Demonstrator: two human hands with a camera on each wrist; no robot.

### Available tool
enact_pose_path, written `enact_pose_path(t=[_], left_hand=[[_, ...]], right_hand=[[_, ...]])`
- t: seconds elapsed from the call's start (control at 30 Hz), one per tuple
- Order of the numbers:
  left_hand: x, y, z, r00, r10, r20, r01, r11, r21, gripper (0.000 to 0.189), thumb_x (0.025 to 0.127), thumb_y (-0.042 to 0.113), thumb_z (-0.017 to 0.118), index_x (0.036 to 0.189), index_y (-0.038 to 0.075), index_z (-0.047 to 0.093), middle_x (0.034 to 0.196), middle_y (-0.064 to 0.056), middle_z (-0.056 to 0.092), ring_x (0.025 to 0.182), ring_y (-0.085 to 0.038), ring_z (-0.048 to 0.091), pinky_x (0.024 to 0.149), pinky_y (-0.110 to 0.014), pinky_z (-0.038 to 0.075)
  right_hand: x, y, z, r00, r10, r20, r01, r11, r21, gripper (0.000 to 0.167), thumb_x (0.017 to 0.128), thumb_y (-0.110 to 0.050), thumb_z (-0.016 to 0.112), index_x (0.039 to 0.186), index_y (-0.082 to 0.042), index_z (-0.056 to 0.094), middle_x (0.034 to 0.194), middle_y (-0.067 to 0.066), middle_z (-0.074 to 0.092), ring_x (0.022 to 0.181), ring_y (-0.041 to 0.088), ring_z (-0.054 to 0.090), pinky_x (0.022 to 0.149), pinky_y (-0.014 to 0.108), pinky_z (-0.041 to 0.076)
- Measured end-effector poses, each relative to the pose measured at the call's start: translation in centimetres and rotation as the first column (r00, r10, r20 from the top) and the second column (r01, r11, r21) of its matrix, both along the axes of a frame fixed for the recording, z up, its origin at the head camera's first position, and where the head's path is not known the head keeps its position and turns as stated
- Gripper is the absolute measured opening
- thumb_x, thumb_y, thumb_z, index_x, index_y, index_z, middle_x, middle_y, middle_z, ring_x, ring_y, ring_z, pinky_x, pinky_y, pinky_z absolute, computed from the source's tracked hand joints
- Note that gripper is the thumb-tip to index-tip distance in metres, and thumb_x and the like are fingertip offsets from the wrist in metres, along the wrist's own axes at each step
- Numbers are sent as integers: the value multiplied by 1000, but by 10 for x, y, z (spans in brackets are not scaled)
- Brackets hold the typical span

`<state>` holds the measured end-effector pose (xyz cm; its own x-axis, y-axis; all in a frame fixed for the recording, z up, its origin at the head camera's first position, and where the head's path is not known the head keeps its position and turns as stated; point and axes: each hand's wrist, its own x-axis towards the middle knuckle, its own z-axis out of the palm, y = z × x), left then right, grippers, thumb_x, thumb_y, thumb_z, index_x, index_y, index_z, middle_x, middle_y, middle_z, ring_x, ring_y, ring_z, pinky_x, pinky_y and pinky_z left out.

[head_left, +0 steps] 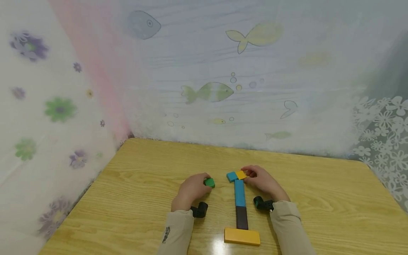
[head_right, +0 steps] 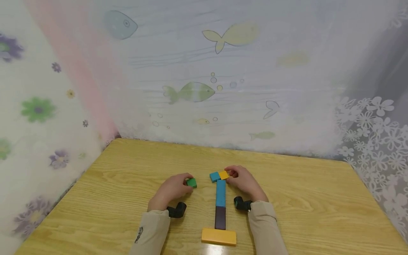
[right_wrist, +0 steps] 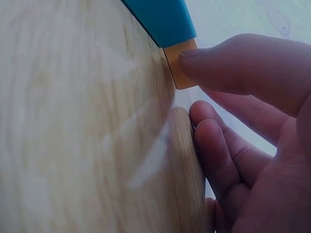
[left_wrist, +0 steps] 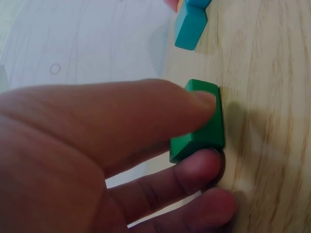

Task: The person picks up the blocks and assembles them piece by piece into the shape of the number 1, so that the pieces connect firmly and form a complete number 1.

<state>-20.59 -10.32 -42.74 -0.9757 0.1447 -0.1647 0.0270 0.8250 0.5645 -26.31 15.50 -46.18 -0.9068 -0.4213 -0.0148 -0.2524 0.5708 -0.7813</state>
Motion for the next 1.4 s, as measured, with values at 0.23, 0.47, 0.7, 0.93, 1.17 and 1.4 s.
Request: enact_pose_path(t=[0.23,0.47,0.7,0.93,1.17,1.4], left_hand=[[1,1,0,1000,30,5,-30,999,30,36,81,25,62,115,12,55,103,-6,59,78,-18,53,65,-36,42],[1,2,0,999,41,-6,-41,999,20,33,81,24,63,110,12,54,95,-5,59,73,-17,52,62,-35,41],[0,3,-1,999,31,-14,-31,999,12,29,81,23,63,108,13,55,93,-4,59,71,-16,52,61,-34,41],[0,4,0,1000,11,-23,-11,1000,2,29,83,16,61,111,14,55,91,-2,58,74,-17,53,64,-35,42],[-1,5,-3,1000,-16,-24,17,999,34,32,83,10,59,114,13,55,80,2,52,67,-15,48,61,-33,39],[-2,6,-3,1000,-18,-22,19,998,63,31,83,8,58,114,11,55,76,2,51,64,-16,47,58,-32,37]], right_hand=[[-1,0,-3,1000,5,-8,-5,1000,1,36,86,-17,60,121,-10,53,106,6,51,91,20,46,77,37,39],[0,1,-1,1000,8,-12,-8,1000,-3,37,86,-16,59,122,-9,52,106,7,51,90,21,46,76,37,39],[1,0,-1,1000,6,-5,-6,1000,-11,37,86,-15,59,122,-9,52,106,7,51,91,21,46,77,37,39],[0,1,-1,1000,8,-2,-8,1000,-10,37,86,-16,59,122,-8,52,107,7,51,91,21,46,76,36,39],[1,0,-1,1000,2,1,-2,1000,-15,37,86,-15,59,122,-9,52,107,7,50,92,21,46,77,37,39],[1,0,0,1000,7,-4,-7,1000,-20,38,86,-13,59,122,-7,52,107,8,51,92,22,46,77,38,39]])
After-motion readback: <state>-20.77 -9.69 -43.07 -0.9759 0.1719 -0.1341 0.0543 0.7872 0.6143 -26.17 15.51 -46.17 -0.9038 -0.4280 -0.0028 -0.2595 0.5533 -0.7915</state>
